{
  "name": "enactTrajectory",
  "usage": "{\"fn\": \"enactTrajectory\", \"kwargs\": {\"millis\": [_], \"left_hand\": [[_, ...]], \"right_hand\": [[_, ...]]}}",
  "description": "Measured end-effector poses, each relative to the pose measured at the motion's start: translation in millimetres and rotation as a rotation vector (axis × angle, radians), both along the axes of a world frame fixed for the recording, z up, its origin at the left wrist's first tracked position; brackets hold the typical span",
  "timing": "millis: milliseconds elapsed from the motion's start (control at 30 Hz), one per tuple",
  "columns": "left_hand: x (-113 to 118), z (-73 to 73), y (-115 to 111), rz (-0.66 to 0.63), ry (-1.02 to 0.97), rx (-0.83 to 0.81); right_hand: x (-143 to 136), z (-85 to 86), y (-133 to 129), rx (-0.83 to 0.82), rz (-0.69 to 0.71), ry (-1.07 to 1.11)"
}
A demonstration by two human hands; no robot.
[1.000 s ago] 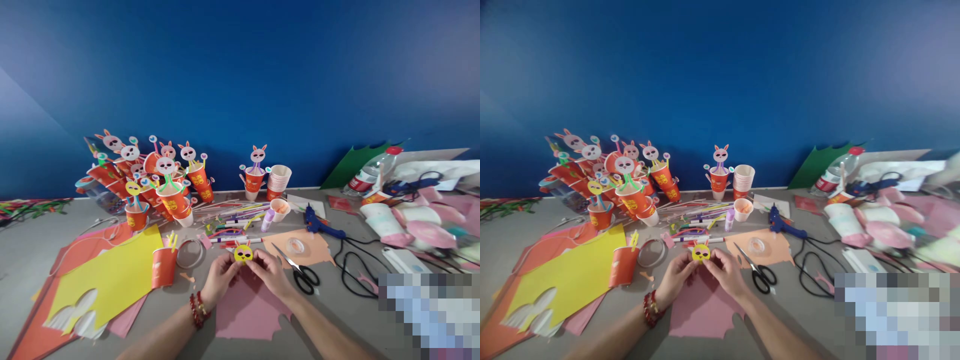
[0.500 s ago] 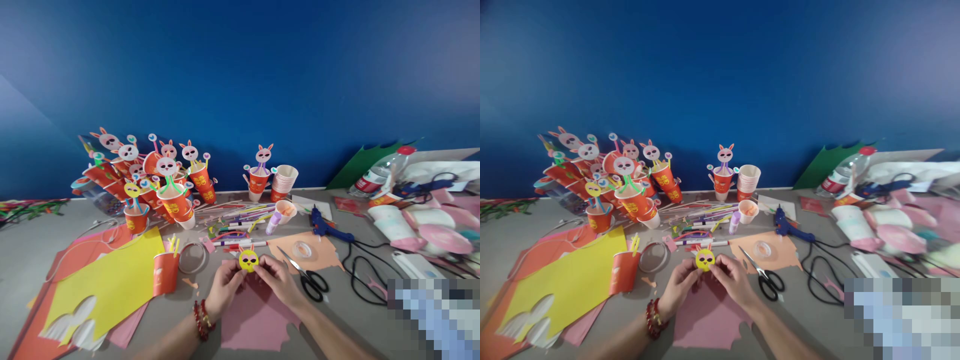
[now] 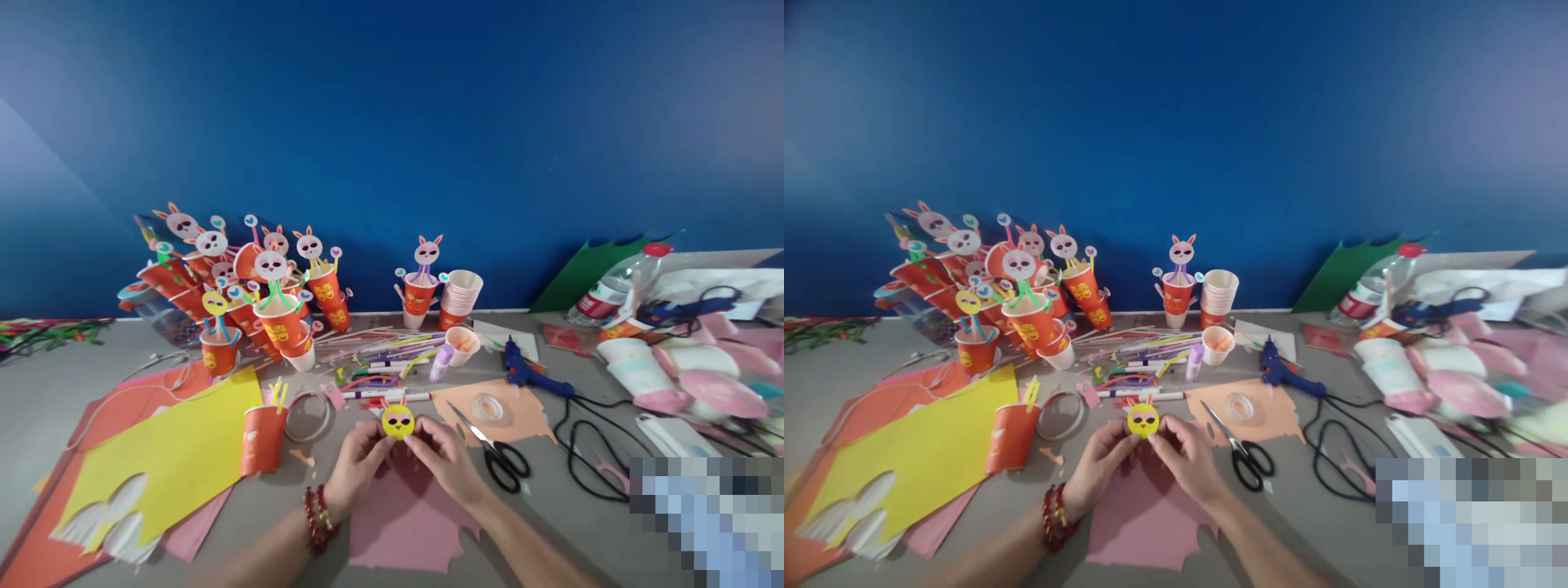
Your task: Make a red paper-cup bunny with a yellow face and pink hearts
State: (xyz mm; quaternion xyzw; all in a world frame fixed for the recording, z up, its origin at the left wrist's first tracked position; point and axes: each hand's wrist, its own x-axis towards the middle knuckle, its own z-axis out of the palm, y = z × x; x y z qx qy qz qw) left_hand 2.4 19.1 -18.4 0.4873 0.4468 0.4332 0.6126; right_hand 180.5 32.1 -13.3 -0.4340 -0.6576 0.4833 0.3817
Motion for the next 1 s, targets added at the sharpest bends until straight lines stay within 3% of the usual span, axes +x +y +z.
{"fn": "enactTrajectory", "kwargs": {"millis": [333,1000], "left_hand": [[-4.3,-0.3,-1.5,-0.006,0.006,0.028],[-6.4,0.0,-1.5,-0.02,-0.013,0.038]], "right_hand": [[-1.6,3.9,-4.2,0.08,-0.047,-0.073],[-4.1,0.5,-5.1,0.023,-0.037,-0.041]]}}
